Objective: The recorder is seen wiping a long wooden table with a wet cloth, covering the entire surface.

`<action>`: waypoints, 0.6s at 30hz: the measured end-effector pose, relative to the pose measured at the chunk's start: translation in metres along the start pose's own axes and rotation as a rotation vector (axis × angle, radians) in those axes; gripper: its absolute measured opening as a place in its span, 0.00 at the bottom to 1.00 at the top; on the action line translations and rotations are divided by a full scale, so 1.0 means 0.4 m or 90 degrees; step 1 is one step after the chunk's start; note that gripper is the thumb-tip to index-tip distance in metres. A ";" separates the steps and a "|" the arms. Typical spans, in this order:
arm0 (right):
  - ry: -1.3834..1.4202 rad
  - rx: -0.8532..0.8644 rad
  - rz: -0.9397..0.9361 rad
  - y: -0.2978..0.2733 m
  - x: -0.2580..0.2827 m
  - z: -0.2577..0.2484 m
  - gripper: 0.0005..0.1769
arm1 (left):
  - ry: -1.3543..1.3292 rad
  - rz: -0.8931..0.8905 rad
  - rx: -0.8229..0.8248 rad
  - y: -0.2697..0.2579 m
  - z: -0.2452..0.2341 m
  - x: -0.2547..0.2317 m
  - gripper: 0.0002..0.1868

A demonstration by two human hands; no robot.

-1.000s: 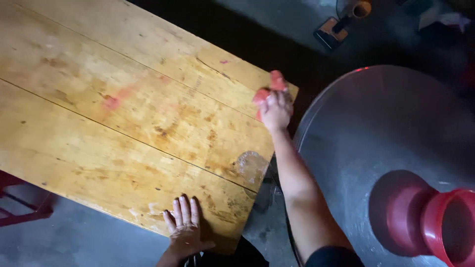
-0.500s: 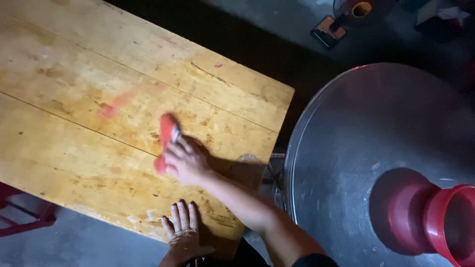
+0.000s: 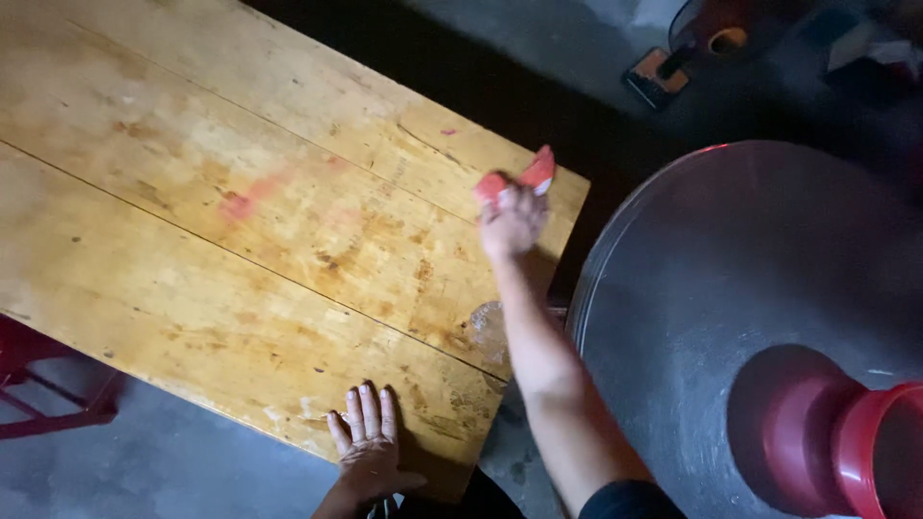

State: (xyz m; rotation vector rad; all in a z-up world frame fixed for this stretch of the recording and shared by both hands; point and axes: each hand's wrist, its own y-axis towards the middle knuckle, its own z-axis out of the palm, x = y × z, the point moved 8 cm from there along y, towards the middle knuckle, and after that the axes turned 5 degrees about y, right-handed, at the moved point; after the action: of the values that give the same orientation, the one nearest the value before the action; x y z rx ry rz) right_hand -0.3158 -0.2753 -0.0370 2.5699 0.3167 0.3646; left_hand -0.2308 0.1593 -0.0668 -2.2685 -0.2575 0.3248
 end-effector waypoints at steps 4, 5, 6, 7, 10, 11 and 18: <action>0.214 0.166 0.009 -0.215 0.198 -0.050 0.33 | -0.009 -0.011 0.010 -0.009 -0.004 -0.004 0.86; 0.202 0.175 -0.097 -0.272 0.267 -0.097 0.31 | -0.002 -0.011 0.003 -0.012 -0.003 -0.004 0.86; 0.192 0.184 -0.202 -0.335 0.339 -0.142 0.29 | 0.005 -0.013 -0.004 -0.016 -0.002 -0.001 0.86; 0.192 0.184 -0.204 -0.384 0.347 -0.199 0.29 | 0.003 -0.014 -0.005 -0.016 0.007 0.000 0.86; 0.321 0.258 -0.311 -0.498 0.383 -0.351 0.29 | -0.035 -0.001 -0.070 -0.013 -0.003 0.003 0.85; 0.348 0.278 -0.342 -0.510 0.373 -0.400 0.28 | -0.031 0.004 -0.058 -0.012 0.001 0.002 0.84; 0.313 0.321 -0.319 -0.477 0.171 -0.434 0.30 | -0.072 0.017 -0.101 -0.083 -0.078 -0.011 0.78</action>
State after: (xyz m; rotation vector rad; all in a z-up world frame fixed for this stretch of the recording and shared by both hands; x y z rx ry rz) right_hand -0.3356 -0.0152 0.0196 2.7000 1.3480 0.8012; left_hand -0.2275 0.1575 -0.0212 -2.4149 -0.3221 0.4619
